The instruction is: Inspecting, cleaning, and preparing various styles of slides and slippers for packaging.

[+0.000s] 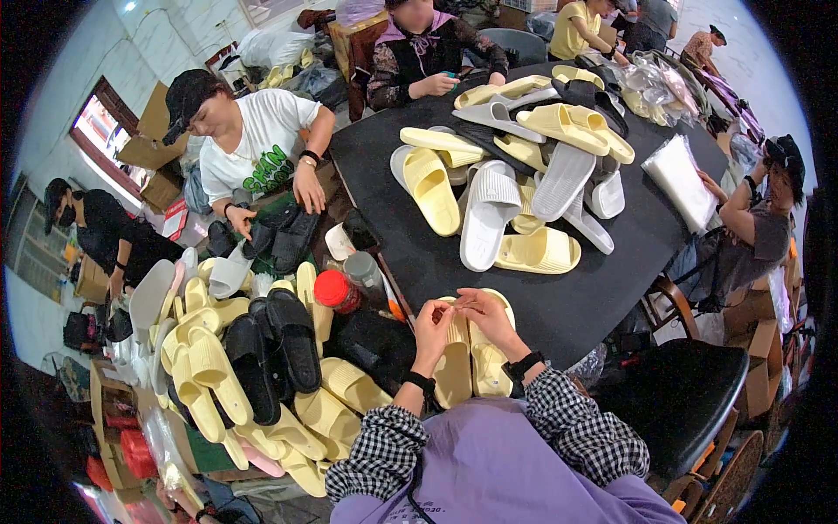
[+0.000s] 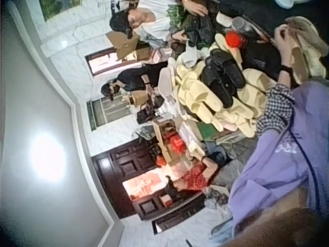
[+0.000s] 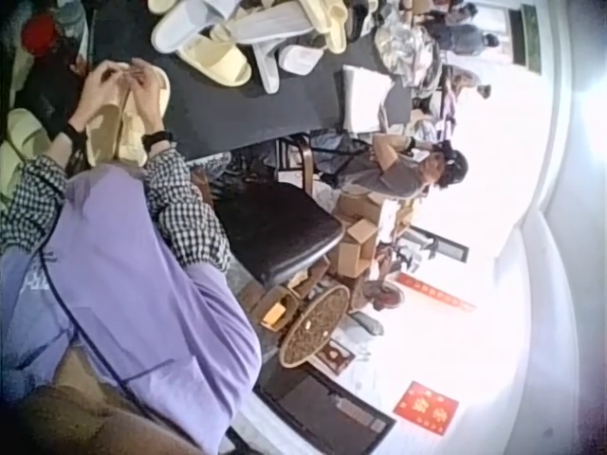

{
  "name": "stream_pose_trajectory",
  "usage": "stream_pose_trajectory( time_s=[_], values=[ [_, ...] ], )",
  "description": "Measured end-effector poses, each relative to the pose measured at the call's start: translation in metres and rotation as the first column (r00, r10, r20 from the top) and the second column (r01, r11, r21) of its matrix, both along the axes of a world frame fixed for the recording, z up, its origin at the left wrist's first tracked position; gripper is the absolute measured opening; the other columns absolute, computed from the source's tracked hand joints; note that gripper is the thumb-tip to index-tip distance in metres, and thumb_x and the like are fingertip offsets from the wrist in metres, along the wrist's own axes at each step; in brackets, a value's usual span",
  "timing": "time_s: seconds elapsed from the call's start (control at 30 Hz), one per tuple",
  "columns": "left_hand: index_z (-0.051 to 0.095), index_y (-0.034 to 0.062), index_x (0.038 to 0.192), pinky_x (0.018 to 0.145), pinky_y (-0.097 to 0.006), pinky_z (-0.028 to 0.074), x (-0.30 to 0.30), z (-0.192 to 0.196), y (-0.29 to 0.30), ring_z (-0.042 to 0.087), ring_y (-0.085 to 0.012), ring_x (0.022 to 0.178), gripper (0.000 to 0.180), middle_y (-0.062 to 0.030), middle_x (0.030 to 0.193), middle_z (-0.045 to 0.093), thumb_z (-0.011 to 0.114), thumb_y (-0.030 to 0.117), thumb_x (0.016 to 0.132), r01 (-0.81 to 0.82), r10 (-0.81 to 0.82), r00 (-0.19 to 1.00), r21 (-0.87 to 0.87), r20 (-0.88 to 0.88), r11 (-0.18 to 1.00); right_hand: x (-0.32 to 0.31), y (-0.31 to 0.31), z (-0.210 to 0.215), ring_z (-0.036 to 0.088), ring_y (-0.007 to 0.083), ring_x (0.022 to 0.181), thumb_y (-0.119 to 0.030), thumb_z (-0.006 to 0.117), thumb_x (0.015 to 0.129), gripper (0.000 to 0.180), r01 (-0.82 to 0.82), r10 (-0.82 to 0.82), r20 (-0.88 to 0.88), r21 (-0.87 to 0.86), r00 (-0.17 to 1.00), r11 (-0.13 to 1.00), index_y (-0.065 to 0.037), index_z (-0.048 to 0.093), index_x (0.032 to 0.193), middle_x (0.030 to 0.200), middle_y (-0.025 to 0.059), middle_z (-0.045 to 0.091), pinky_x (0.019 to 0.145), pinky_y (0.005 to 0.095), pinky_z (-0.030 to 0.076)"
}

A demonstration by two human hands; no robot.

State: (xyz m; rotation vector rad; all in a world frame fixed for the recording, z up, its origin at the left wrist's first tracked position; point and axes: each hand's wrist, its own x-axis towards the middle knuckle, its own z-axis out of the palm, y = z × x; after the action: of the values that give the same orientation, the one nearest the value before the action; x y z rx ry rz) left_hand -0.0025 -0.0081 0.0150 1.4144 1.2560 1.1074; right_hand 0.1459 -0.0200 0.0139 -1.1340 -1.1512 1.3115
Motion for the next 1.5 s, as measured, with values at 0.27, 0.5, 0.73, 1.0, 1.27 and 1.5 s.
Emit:
stream_pose_trajectory(
  time_s=[0.27, 0.5, 0.73, 1.0, 1.27, 1.5],
  values=[
    [0.062, 0.0009, 0.090, 0.062, -0.023, 0.043, 0.000, 0.002, 0.001, 0.052, -0.0076, 0.068, 0.008, -0.0012, 0.081, 0.061, 0.063, 0.009, 0.088, 0.043, -0.042, 0.998, 0.020, -0.046, 0.999, -0.002, -0.001, -0.007, 0.061, 0.0118, 0.091, -0.002, 0.060, 0.088, 0.018, 0.107, -0.104, 0.122, -0.017, 0.987, 0.994, 0.004, 0.064, 0.105, 0.105, 0.0068, 0.064, 0.081, 0.0235, 0.048],
    [0.062, 0.0002, 0.090, 0.062, -0.024, 0.043, -0.002, 0.004, 0.001, 0.053, -0.0079, 0.068, 0.010, -0.0010, 0.081, 0.060, 0.063, 0.010, 0.088, 0.041, -0.039, 0.997, 0.035, -0.061, 0.999, -0.003, -0.005, 0.008, 0.059, 0.0092, 0.081, -0.004, 0.059, 0.089, 0.017, 0.119, -0.106, 0.179, -0.064, 0.978, 0.991, 0.001, 0.065, 0.104, 0.091, 0.0025, 0.065, 0.075, 0.0225, 0.048],
    [0.063, -0.0012, 0.091, 0.061, -0.024, 0.043, -0.004, 0.005, 0.001, 0.054, -0.0103, 0.068, 0.009, -0.0039, 0.084, 0.060, 0.064, 0.006, 0.086, 0.075, -0.075, 0.997, 0.004, 0.007, 0.997, 0.001, -0.003, 0.012, 0.059, 0.0088, 0.080, -0.006, 0.059, 0.090, 0.019, 0.108, -0.107, 0.010, -0.136, 0.994, 0.985, 0.002, 0.065, 0.106, 0.089, 0.0027, 0.065, 0.074, 0.0224, 0.048],
    [0.061, -0.0004, 0.092, 0.065, -0.024, 0.044, -0.003, 0.009, 0.000, 0.053, -0.0086, 0.071, 0.009, -0.0013, 0.083, 0.060, 0.062, 0.008, 0.088, 0.057, -0.057, 0.998, -0.021, 0.006, 0.998, 0.002, -0.004, 0.007, 0.058, 0.0085, 0.079, -0.009, 0.060, 0.090, 0.018, 0.109, -0.108, 0.005, -0.092, 0.994, 0.990, 0.001, 0.066, 0.104, 0.089, 0.0028, 0.065, 0.073, 0.0227, 0.047],
    [0.061, -0.0013, 0.091, 0.066, -0.024, 0.045, -0.003, 0.005, 0.001, 0.055, -0.0099, 0.071, 0.010, -0.0031, 0.083, 0.059, 0.063, 0.008, 0.088, 0.019, -0.019, 0.999, 0.003, 0.028, 1.000, 0.006, -0.003, 0.004, 0.055, 0.0073, 0.075, -0.012, 0.060, 0.090, 0.018, 0.198, -0.206, -0.063, -0.117, 0.976, 0.973, 0.001, 0.066, 0.101, 0.087, 0.0010, 0.063, 0.068, 0.0216, 0.043],
    [0.060, -0.0022, 0.091, 0.067, -0.026, 0.046, -0.003, 0.004, 0.002, 0.056, -0.0117, 0.073, 0.008, -0.0050, 0.085, 0.058, 0.061, 0.006, 0.089, 0.043, -0.042, 0.999, 0.029, -0.017, 0.999, 0.000, -0.003, 0.004, 0.055, 0.0080, 0.073, -0.012, 0.058, 0.092, 0.018, 0.076, -0.073, 0.067, -0.046, 0.995, 0.996, 0.002, 0.064, 0.102, 0.084, 0.0014, 0.062, 0.067, 0.0221, 0.045]
  ],
)
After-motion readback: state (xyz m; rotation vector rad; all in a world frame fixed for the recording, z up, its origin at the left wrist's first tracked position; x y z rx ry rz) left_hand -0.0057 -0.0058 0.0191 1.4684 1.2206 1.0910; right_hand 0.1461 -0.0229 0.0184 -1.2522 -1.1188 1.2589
